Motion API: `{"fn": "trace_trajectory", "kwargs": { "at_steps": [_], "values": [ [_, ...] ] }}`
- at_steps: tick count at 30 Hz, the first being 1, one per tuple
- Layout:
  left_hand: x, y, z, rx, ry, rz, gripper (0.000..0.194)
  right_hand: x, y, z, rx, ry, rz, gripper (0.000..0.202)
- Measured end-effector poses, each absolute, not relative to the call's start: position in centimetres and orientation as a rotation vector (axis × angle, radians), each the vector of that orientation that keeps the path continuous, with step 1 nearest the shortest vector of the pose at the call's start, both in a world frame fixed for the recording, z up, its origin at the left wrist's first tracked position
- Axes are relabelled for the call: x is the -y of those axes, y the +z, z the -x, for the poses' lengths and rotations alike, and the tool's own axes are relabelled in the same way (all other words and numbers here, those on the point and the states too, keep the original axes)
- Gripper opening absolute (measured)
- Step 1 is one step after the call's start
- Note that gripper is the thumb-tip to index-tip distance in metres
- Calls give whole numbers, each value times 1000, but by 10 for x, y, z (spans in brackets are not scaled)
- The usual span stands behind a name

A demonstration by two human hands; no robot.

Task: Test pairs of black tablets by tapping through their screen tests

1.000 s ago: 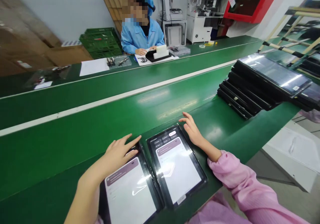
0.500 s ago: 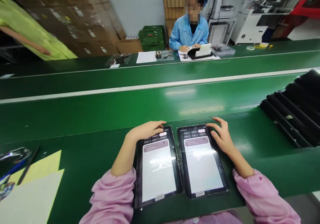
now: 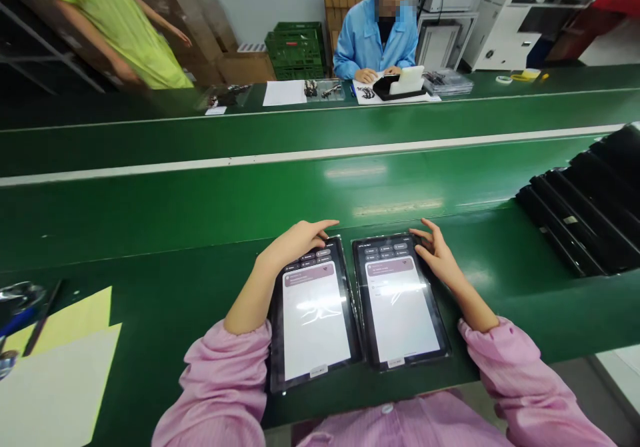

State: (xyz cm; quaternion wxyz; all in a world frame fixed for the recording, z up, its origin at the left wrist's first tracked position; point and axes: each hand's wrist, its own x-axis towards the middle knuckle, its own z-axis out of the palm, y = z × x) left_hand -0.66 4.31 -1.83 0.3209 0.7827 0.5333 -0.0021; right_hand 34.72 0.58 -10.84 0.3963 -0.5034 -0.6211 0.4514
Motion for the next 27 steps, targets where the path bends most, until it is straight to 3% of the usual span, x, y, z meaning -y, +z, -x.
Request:
{"fn": "trace_trajectory", "kwargs": {
  "at_steps": [2, 4, 8, 11, 19, 21, 25, 27],
  "values": [
    [-41, -16, 6, -1412, -10, -2074, 51, -6, -106, -350, 1476, 1263, 1269, 70],
    [-35, -14, 4, -1331, -103, -2122, 60, -4, -101, -352, 1501, 1370, 1249, 82],
    [-19, -12, 1, -1196, -345, -2237, 105, 3, -90, -354, 1795, 1391, 1174, 121],
    [-9, -13, -2, -1187, -490, -2299, 128, 5, -88, -355, 1938, 1343, 1100, 124],
    [-2, -14, -15, -1303, -561, -2319, 137, 4, -85, -357, 1890, 1364, 1106, 128],
    [-6, -12, -11, -1262, -511, -2302, 131, 3, -83, -362, 1739, 1406, 1121, 117],
    [-15, -13, -4, -1225, -390, -2294, 100, 8, -87, -376, 1523, 1419, 1253, 62],
    [-18, -15, -4, -1214, -378, -2278, 85, 15, -93, -380, 1487, 1391, 1329, 45]
  ]
}}
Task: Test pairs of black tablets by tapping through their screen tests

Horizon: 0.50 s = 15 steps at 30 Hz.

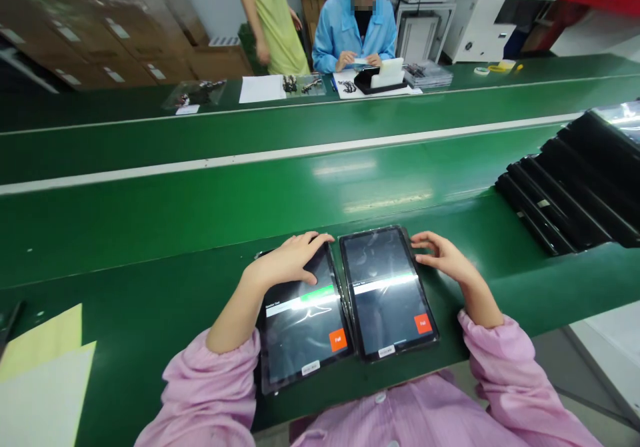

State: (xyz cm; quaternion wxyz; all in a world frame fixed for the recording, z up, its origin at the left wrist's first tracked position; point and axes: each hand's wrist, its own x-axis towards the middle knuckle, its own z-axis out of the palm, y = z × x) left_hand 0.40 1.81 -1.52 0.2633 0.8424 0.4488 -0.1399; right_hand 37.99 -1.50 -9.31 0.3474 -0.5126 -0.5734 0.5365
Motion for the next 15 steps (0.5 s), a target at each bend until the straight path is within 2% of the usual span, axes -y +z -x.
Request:
{"fn": "trace_trajectory", "kwargs": {
  "at_steps": [3, 6, 11, 15],
  "values": [
    [-19, -17, -7, -1205, -432, -2245, 69, 26, -100, -379, 1463, 1270, 1430, 34],
    [-17, -15, -11, -1192, -472, -2219, 61, 32, -103, -374, 1471, 1173, 1459, 28],
    [-16, -9, -15, -1201, -497, -2181, 58, 34, -102, -370, 1376, 1212, 1455, 39],
    [-18, -10, -16, -1151, -450, -2259, 55, 34, -103, -369, 1358, 1189, 1473, 37]
  ]
}}
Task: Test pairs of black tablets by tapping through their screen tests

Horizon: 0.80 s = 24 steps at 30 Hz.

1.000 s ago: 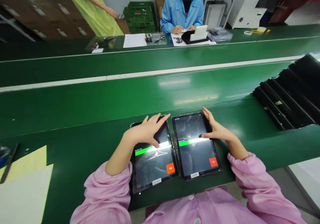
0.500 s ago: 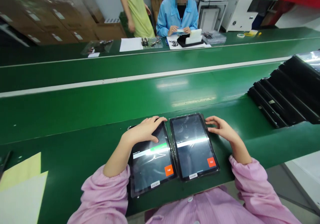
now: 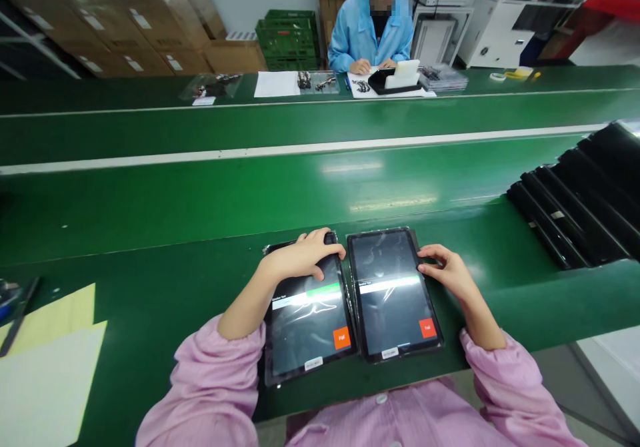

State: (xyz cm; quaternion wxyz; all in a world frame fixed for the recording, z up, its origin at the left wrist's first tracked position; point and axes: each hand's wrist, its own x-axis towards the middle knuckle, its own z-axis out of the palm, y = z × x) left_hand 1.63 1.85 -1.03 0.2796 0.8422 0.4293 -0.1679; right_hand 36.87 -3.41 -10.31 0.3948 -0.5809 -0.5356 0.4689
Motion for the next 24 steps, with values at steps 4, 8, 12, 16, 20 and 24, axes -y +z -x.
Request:
{"fn": "trace_trajectory", "kwargs": {
  "at_steps": [4, 8, 12, 16, 20, 24],
  "values": [
    [-19, -11, -17, -1167, -412, -2263, 54, 33, -103, -369, 1366, 1235, 1479, 39],
    [-20, -12, -16, -1189, -332, -2243, 63, 32, -102, -371, 1388, 1306, 1476, 46],
    [-22, -14, -14, -1181, -319, -2227, 63, 31, -104, -372, 1466, 1279, 1464, 45],
    [-23, -14, -15, -1181, -340, -2227, 62, 31, -104, -372, 1447, 1275, 1460, 47],
    [-22, -13, -20, -1197, -386, -2242, 60, 30, -103, -371, 1386, 1290, 1462, 48],
    [-28, -19, -6, -1141, -260, -2201, 81, 24, -102, -374, 1366, 1366, 1461, 53]
  ]
}}
